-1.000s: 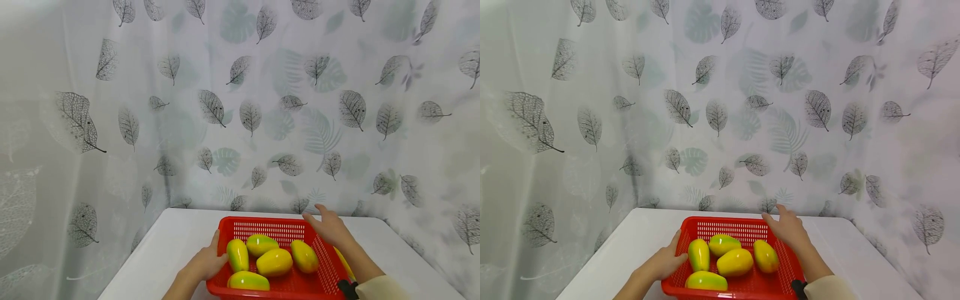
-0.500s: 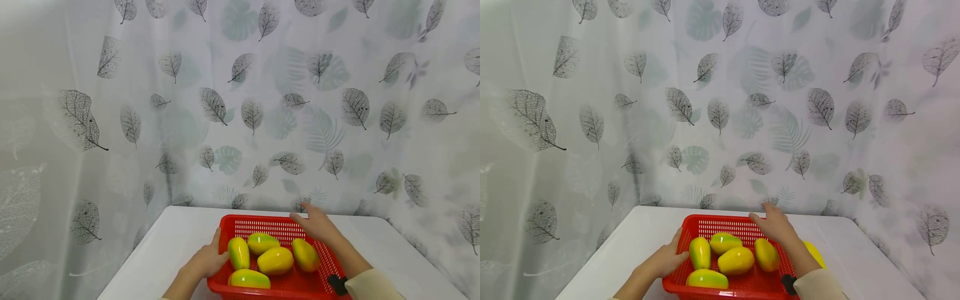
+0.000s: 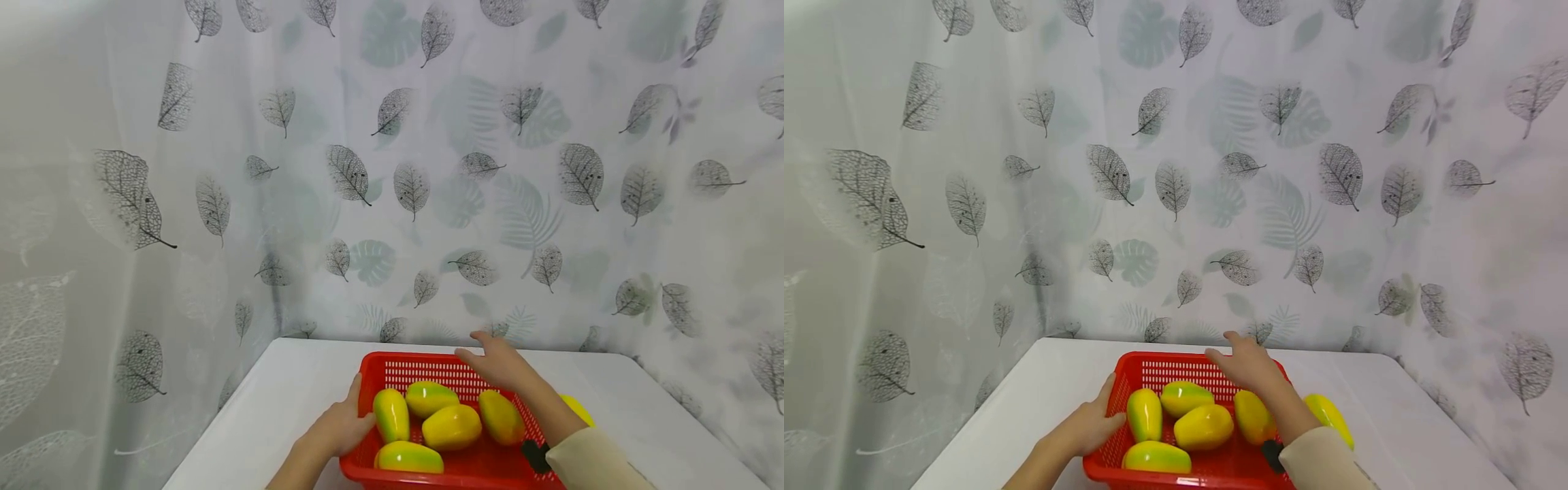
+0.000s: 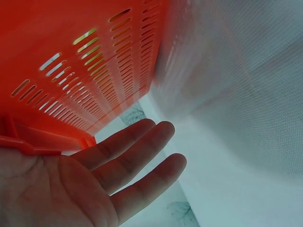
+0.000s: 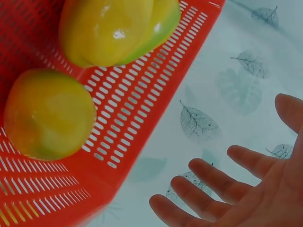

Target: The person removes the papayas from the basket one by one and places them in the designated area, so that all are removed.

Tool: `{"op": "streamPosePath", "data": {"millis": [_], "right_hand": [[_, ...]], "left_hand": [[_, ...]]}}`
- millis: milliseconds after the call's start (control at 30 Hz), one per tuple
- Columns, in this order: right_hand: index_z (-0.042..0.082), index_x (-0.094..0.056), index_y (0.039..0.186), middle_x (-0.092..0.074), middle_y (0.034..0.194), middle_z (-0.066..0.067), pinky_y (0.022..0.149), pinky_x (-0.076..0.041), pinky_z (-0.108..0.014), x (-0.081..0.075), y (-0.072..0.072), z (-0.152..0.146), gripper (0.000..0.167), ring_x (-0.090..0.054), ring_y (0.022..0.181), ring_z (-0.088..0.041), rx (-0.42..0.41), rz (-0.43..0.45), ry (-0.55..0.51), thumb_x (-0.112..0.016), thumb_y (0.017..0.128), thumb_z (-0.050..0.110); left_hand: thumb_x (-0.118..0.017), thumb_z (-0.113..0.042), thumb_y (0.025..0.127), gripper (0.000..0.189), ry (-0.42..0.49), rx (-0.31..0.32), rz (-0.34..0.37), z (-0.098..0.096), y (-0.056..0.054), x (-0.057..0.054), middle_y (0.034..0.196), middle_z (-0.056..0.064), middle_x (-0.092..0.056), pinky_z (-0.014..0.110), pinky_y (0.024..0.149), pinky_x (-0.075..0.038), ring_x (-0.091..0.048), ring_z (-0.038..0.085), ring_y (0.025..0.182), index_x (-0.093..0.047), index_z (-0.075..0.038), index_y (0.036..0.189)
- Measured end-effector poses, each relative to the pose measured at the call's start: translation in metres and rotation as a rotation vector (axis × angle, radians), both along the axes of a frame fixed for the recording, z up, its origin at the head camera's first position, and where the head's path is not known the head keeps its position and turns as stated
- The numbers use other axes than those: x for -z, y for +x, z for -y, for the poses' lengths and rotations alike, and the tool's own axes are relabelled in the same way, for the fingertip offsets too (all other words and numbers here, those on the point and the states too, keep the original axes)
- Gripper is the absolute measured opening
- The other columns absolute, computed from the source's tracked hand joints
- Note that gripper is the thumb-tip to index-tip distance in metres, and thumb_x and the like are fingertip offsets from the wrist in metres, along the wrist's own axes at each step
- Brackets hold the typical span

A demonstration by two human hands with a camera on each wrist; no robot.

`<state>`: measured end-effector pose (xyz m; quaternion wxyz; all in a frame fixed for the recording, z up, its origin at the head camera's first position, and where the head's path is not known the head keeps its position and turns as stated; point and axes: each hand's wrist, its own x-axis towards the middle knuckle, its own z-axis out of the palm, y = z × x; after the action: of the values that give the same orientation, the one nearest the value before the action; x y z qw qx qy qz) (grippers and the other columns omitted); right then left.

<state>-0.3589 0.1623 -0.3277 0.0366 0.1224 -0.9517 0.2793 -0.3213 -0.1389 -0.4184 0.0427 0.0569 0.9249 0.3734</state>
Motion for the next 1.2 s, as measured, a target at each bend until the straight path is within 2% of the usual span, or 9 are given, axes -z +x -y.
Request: {"op": "streamPosePath", "data": {"millis": [200,300,467,567,733,1033,1200], "right_hand": [[-0.002,-0.049,0.148,-0.052,0.148,-0.03,0.11,-0.042,-0.069,0.008,-0.001,0.006,0.073,-0.048,0.137,-0.052,-0.035,0.015,0.048,-0.064,0.097,0.048],[-0.002,-0.052,0.146,-0.055,0.146,-0.028,0.111,-0.042,-0.068,0.011,0.0,0.009,0.072,-0.05,0.136,-0.049,-0.081,0.022,0.044,-0.066,0.096,0.047],[0.002,-0.054,0.146,-0.059,0.144,-0.021,0.111,-0.043,-0.066,0.013,0.001,0.016,0.071,-0.055,0.133,-0.043,-0.128,0.081,0.046,-0.069,0.093,0.048],[0.006,-0.055,0.147,-0.06,0.144,-0.018,0.111,-0.043,-0.066,0.014,0.002,0.019,0.07,-0.056,0.133,-0.04,-0.133,0.119,0.068,-0.07,0.093,0.047],[0.007,-0.057,0.145,-0.061,0.142,-0.016,0.111,-0.043,-0.066,0.015,0.001,0.022,0.065,-0.057,0.131,-0.04,-0.16,0.13,0.098,-0.071,0.092,0.044],[0.01,-0.062,0.139,-0.067,0.133,-0.012,0.105,-0.05,-0.061,0.02,0.002,0.023,0.058,-0.064,0.117,-0.032,-0.188,0.15,0.107,-0.074,0.091,0.04],[0.013,-0.065,0.135,-0.068,0.131,-0.01,0.104,-0.051,-0.061,0.022,0.002,0.023,0.054,-0.064,0.116,-0.031,-0.195,0.169,0.095,-0.077,0.089,0.036]], "left_hand": [[-0.06,-0.03,0.093,0.092,0.012,-0.006,-0.001,0.001,0.0,0.0,0.087,0.01,-0.069,0.043,0.061,-0.064,-0.068,0.02,0.06,-0.01,-0.005,0.166],[-0.061,-0.029,0.092,0.093,0.024,-0.009,0.002,0.002,-0.001,0.0,0.09,0.011,-0.07,0.043,0.062,-0.064,-0.069,0.019,0.06,-0.009,-0.005,0.166],[-0.06,-0.027,0.092,0.093,0.042,-0.009,0.01,0.003,-0.002,0.0,0.092,0.011,-0.07,0.044,0.062,-0.064,-0.07,0.021,0.062,-0.008,-0.007,0.166],[-0.06,-0.026,0.092,0.092,0.056,-0.006,0.015,0.003,-0.001,-0.001,0.093,0.012,-0.07,0.044,0.062,-0.064,-0.071,0.022,0.063,-0.008,-0.008,0.166],[-0.061,-0.026,0.092,0.092,0.068,-0.002,0.014,0.003,-0.001,0.0,0.092,0.011,-0.07,0.043,0.06,-0.064,-0.071,0.021,0.062,-0.008,-0.008,0.166],[-0.06,-0.026,0.091,0.093,0.069,-0.005,0.009,0.003,-0.002,0.001,0.092,0.011,-0.069,0.042,0.06,-0.064,-0.07,0.02,0.061,-0.008,-0.008,0.166],[-0.06,-0.025,0.09,0.094,0.07,-0.006,0.01,0.003,-0.001,0.001,0.091,0.011,-0.069,0.042,0.06,-0.064,-0.069,0.02,0.06,-0.008,-0.007,0.166]]}}
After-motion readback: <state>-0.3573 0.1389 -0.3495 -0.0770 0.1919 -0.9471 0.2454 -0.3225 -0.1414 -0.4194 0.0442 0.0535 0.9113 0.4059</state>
